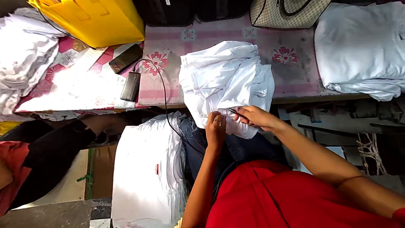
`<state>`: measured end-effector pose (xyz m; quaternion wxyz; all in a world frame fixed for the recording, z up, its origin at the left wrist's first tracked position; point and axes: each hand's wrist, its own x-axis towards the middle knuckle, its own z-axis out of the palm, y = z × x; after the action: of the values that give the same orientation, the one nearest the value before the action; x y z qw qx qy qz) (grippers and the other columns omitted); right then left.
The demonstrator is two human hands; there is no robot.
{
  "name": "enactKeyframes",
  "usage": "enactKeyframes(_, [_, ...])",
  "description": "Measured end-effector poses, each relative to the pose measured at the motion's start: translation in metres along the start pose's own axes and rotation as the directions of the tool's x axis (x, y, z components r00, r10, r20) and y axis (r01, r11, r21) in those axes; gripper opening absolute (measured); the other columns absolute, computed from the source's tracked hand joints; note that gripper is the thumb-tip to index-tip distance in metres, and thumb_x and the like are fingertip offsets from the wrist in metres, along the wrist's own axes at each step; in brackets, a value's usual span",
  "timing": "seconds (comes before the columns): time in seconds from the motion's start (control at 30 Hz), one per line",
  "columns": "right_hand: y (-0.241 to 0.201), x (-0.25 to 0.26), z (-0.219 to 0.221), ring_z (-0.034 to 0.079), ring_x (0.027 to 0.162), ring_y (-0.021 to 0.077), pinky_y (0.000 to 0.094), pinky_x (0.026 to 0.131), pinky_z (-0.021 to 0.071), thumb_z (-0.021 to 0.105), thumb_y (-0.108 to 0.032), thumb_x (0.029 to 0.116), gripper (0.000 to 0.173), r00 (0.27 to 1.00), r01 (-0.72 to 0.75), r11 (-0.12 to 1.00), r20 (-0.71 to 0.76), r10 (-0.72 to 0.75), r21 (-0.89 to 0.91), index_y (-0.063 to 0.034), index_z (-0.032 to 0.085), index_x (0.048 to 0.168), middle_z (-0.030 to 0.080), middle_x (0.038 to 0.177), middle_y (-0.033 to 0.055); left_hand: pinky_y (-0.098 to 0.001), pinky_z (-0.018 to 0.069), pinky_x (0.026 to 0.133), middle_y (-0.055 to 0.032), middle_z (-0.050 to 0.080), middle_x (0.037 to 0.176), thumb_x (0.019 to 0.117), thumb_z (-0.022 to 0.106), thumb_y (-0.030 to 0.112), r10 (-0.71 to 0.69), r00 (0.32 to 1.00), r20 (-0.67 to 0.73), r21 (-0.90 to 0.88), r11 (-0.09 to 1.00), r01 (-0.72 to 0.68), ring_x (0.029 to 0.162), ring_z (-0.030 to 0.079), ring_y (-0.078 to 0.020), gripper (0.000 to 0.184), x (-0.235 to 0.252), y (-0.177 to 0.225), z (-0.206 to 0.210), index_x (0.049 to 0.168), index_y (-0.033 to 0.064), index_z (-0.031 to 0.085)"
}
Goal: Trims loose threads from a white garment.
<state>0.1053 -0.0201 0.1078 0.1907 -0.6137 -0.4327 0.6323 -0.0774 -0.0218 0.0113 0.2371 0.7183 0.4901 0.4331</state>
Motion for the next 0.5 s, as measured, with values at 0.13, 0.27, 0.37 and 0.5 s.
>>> enactKeyframes(0.13, [0.006, 0.003, -0.002, 0.033, 0.048, -0.0002, 0.0175, 0.048, 0.0289, 0.036, -0.033, 0.1133, 0.043, 0.997, -0.056, 0.996, 0.057, 0.059, -0.063, -0.0066, 0.066, 0.098, 0.042, 0.059, -0.0092, -0.0295, 0.0608, 0.073, -0.0212, 0.07, 0.1, 0.0848, 0.072, -0.001, -0.049, 0.999, -0.008, -0.097, 0.994, 0.048, 0.083, 0.071, -0.0215, 0.006, -0.006, 0.003, -0.008, 0.087, -0.0063, 0.073])
enactKeyframes(0.27, [-0.003, 0.009, 0.006, 0.033, 0.048, -0.0003, 0.017, 0.048, 0.0289, 0.039, -0.032, 0.1129, 0.043, 0.995, -0.067, 0.991, 0.066, 0.075, -0.116, -0.0063, 0.066, 0.093, 0.041, 0.06, -0.0091, -0.0262, 0.0585, 0.071, -0.0164, 0.071, 0.087, 0.0849, 0.069, -0.001, -0.085, 0.996, 0.002, -0.124, 0.989, 0.085, 0.074, 0.07, -0.0163, 0.008, -0.008, 0.008, -0.008, 0.089, -0.0063, 0.072])
enactKeyframes(0.37, [-0.007, 0.014, 0.01, 0.036, 0.05, 0.0, 0.0176, 0.051, 0.0312, 0.039, -0.03, 0.1129, 0.042, 0.997, -0.035, 0.985, 0.065, 0.047, -0.171, -0.0059, 0.065, 0.09, 0.042, 0.061, -0.0083, -0.0248, 0.0574, 0.068, -0.0138, 0.071, 0.079, 0.086, 0.068, 0.0, -0.11, 0.994, 0.005, -0.13, 0.985, 0.109, 0.068, 0.068, -0.0136, 0.009, -0.009, 0.01, -0.008, 0.091, -0.0066, 0.072])
enactKeyframes(0.5, [-0.002, 0.022, 0.011, 0.037, 0.051, 0.0012, 0.0189, 0.053, 0.0331, 0.042, -0.028, 0.1121, 0.04, 0.999, 0.001, 0.984, 0.049, 0.007, -0.177, -0.0049, 0.066, 0.089, 0.041, 0.06, -0.0076, -0.0231, 0.0584, 0.07, -0.0133, 0.072, 0.078, 0.0861, 0.068, 0.0, -0.11, 0.994, -0.005, -0.159, 0.981, 0.108, 0.069, 0.07, -0.0116, 0.009, -0.01, 0.008, -0.008, 0.09, -0.0065, 0.072])
